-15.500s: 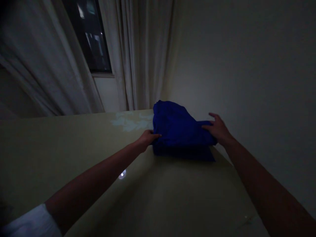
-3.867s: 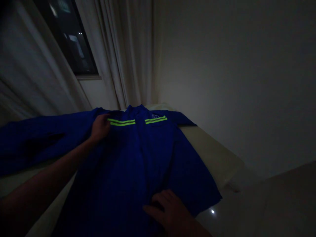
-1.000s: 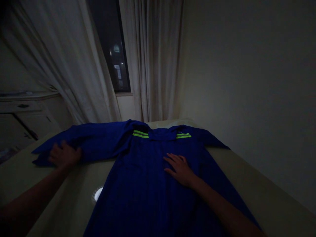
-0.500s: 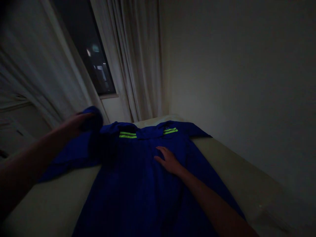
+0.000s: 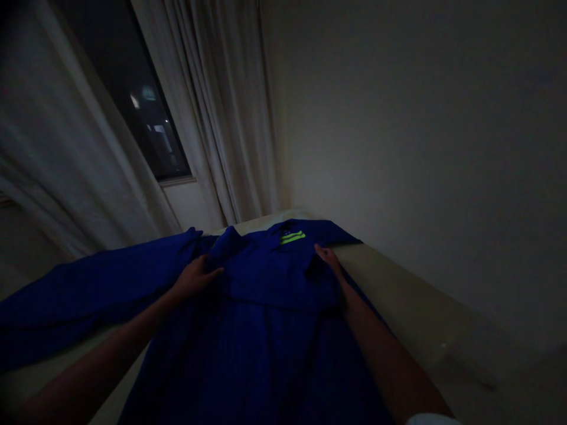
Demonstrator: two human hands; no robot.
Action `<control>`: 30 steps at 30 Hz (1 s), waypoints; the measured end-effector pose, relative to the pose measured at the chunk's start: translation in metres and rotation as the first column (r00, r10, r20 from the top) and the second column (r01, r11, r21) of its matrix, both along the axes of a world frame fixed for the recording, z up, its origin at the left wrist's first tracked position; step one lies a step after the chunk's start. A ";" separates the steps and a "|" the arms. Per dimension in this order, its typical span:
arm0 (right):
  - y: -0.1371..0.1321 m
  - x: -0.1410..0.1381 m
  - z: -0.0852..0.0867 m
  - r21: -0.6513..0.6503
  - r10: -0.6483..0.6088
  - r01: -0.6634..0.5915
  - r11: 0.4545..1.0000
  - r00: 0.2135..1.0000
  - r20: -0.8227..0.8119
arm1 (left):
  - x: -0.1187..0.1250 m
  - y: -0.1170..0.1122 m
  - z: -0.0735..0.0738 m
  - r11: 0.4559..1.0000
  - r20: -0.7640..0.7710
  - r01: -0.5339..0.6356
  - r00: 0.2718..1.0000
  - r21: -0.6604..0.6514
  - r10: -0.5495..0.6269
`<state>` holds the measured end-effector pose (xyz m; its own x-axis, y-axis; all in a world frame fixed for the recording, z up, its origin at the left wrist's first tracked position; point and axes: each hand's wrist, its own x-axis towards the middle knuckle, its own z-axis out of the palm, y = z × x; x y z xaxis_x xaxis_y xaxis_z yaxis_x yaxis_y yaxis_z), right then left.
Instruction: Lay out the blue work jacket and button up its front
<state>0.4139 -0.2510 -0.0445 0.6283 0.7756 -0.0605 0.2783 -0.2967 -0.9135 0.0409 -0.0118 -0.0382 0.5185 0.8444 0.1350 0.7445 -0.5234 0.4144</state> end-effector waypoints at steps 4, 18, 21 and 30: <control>-0.022 0.001 0.013 -0.118 0.091 -0.120 0.986 0.969 -0.228 | 0.001 -0.005 -0.008 0.966 -0.205 -0.063 0.972 0.252 0.117; -0.047 -0.050 0.033 -0.317 0.590 -0.500 0.806 0.725 0.355 | -0.008 0.021 0.001 0.982 -0.190 -0.174 0.964 0.073 0.185; -0.033 -0.041 0.037 -0.102 0.444 -0.440 0.892 0.811 0.381 | -0.011 0.024 0.007 0.978 -0.180 -0.190 0.963 0.085 0.202; 0.062 0.040 0.068 0.128 -0.146 0.127 0.984 0.979 0.146 | -0.044 0.042 0.029 0.926 -0.138 -0.365 0.916 0.099 0.376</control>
